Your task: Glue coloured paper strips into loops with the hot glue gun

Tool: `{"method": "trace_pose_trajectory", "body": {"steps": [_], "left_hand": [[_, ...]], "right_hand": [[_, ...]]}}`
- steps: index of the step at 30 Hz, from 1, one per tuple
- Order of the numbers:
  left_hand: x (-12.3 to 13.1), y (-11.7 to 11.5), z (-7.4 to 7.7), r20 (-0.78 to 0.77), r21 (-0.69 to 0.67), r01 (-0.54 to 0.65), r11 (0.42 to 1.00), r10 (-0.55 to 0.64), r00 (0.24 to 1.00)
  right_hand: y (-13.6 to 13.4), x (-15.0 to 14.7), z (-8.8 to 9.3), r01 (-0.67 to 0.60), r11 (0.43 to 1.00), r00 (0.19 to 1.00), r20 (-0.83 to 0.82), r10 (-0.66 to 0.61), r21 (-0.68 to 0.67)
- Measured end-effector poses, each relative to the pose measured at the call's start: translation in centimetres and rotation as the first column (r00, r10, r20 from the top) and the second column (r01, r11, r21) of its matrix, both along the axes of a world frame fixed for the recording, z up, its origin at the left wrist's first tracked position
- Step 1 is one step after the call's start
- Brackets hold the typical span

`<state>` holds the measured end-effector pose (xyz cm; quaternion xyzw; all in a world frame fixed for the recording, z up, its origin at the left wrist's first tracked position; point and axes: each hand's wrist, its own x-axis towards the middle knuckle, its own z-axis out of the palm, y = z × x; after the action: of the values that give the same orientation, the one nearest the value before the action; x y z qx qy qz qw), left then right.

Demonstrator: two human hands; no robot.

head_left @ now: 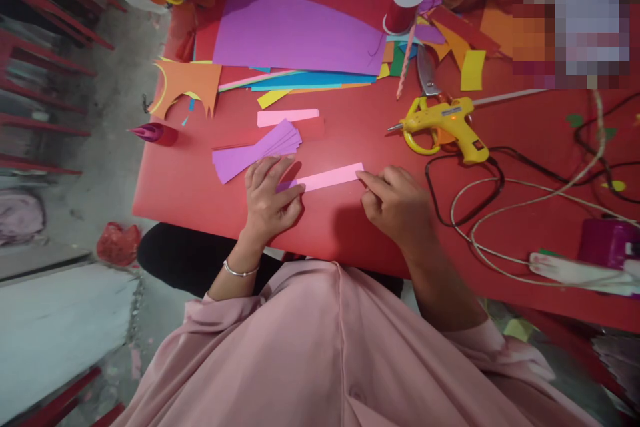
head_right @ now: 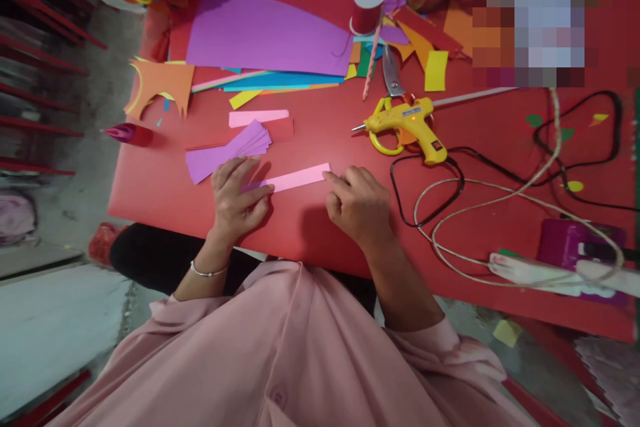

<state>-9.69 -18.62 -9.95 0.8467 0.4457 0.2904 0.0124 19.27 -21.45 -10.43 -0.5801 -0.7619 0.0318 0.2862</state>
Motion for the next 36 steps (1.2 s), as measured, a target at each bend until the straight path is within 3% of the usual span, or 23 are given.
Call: {"method": "trace_pose_trajectory", "body": {"steps": [14,36], "left_hand": [[-0.13,0.59,0.08,0.044,-0.136,-0.014,0.991,0.020,0.999],[-0.12,0.77,0.32,0.012,-0.169,-0.016,0.986,0.018,1.000]], "right_hand": [[0.05,0.12,0.00,-0.004,0.998,1.000,-0.004,0.004,-0.065],[0.08,0.02,-0.31,0.001,1.000,1.000,0.026,-0.001,-0.004]]}}
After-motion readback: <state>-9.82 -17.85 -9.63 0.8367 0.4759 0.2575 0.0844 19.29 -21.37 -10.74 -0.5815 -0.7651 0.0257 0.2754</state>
